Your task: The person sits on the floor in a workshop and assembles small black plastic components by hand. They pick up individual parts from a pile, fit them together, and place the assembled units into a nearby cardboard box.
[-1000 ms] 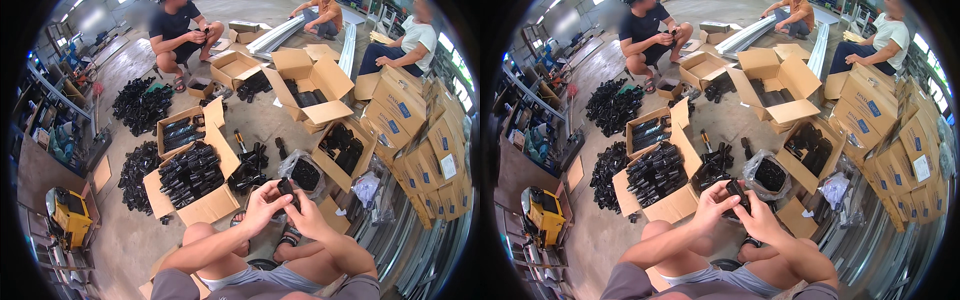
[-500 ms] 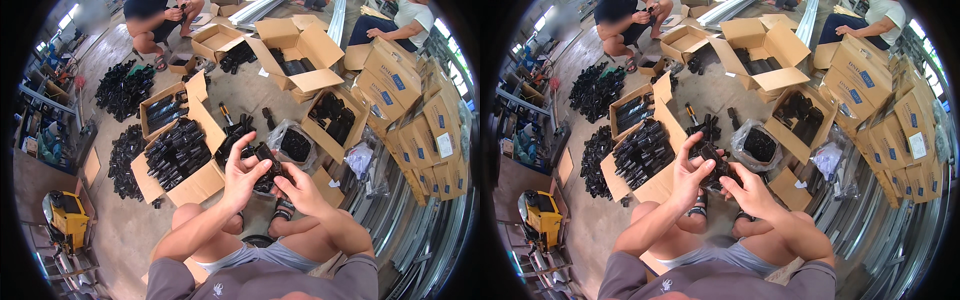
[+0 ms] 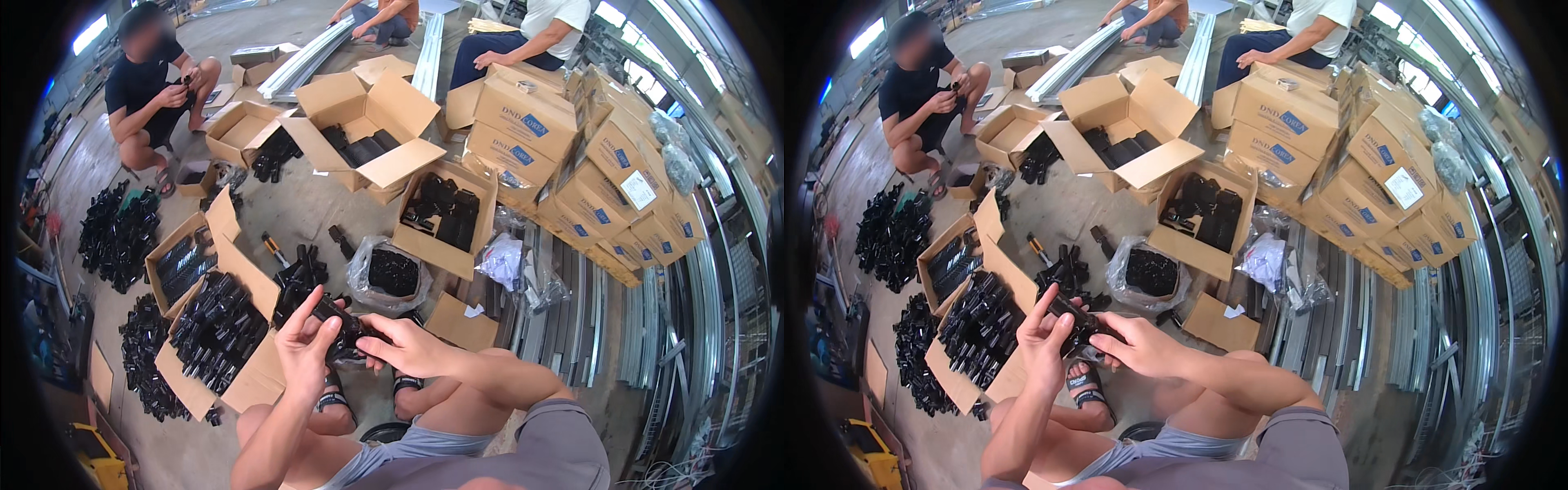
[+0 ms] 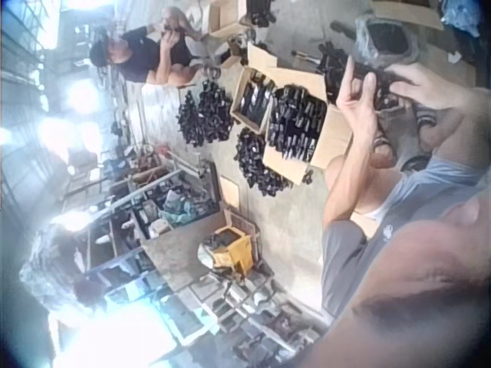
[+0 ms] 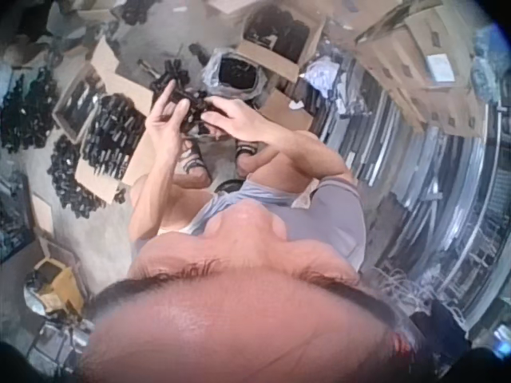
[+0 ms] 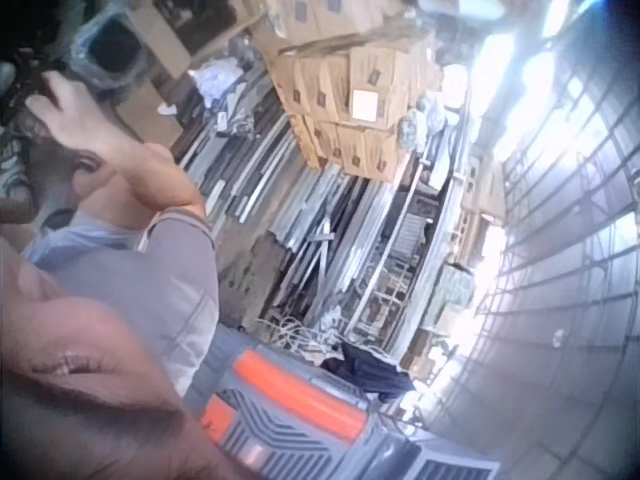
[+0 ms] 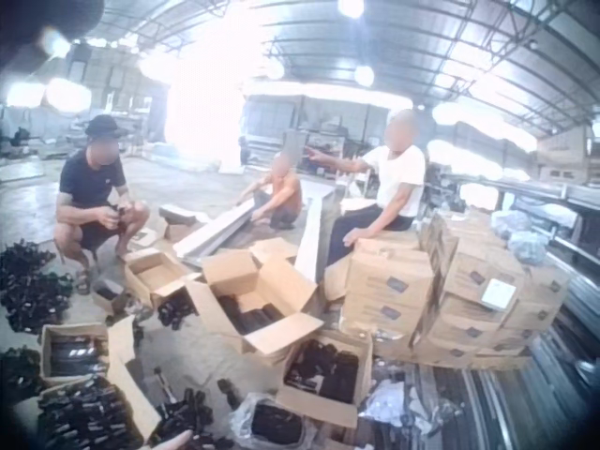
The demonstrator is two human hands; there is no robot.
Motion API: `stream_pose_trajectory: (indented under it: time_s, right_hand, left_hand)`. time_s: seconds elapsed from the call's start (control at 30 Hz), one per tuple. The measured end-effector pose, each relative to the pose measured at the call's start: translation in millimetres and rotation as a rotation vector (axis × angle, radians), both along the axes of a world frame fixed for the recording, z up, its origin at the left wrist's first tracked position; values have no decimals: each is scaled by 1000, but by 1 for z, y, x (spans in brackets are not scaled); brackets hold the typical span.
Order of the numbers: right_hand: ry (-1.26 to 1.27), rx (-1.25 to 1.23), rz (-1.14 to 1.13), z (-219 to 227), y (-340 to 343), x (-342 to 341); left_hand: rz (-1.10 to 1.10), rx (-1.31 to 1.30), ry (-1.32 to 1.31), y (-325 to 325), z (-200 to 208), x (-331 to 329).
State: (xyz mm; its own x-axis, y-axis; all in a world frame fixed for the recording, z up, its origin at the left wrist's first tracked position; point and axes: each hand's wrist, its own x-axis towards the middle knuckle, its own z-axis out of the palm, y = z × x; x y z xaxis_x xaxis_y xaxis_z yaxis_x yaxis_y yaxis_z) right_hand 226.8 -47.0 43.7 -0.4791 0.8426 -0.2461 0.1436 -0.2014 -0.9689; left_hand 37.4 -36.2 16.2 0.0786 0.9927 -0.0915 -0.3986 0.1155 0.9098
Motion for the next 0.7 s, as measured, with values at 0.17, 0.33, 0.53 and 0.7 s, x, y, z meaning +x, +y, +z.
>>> stream_pose_trajectory:
  time_s: [0.17, 0.33, 0.53, 0.7]
  right_hand:
    - [56, 41, -29, -20, 1, 5]
    - [147, 27, -16, -43, 9, 8]
    - [-580, -31, -12, -139, 96, 45]
    - [-1233, 202, 230, -276, 156, 75]
  left_hand:
    - [-19, 8, 62, 9, -2, 0]
    - [36, -18, -11, 2, 8, -10]
    - [90, -31, -88, 10, 15, -18]
    - [101, 13, 51, 20, 5, -30]
